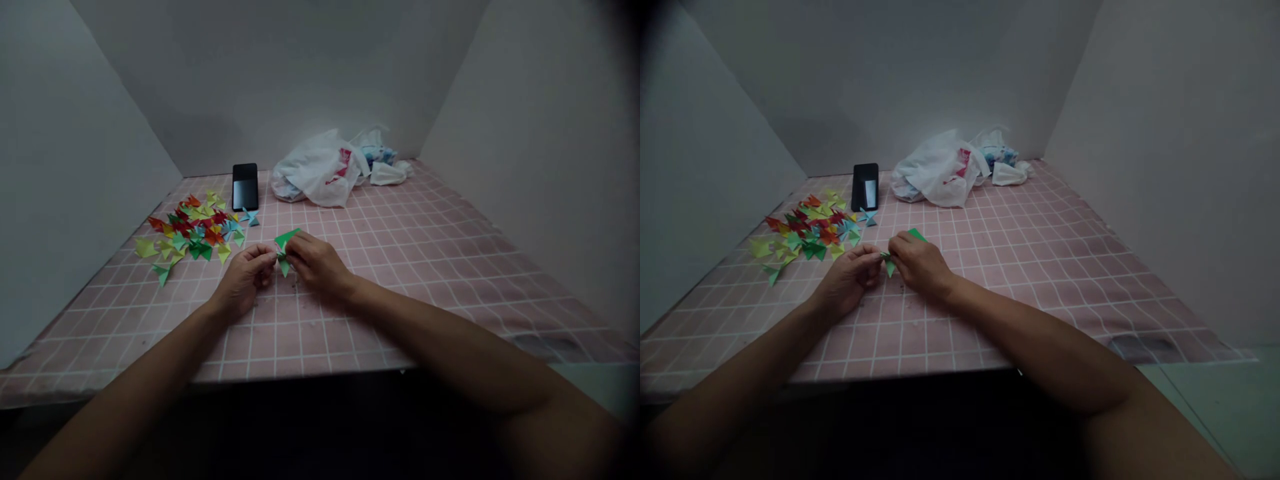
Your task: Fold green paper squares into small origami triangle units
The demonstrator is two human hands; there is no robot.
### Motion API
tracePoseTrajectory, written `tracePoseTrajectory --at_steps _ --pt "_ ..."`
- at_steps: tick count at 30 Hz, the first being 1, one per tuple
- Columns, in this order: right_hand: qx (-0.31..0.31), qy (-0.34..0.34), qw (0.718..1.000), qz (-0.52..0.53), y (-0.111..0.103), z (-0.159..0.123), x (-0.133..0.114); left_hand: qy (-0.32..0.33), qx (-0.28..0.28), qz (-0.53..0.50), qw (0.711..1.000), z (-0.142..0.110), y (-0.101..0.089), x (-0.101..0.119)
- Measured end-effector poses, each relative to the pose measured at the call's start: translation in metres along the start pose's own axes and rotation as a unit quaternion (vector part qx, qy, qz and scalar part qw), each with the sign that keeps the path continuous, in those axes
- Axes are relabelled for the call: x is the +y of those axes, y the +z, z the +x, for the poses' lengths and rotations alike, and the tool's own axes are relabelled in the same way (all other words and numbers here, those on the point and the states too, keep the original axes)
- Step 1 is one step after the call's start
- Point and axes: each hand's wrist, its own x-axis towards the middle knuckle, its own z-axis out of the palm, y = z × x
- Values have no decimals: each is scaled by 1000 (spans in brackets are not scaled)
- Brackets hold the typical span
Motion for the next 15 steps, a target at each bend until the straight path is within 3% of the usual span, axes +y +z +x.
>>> tracePoseTrajectory --at_steps 5,11,15 --pt "8 -12 999 34 -3 1 1 23 -11 34 999 0 -3 1" --pt "15 -5 995 96 -4 4 3 139 6 184 973 0 -7 5" --pt "12 2 992 124 -4 5 2 171 25 198 965 -2 -6 7"
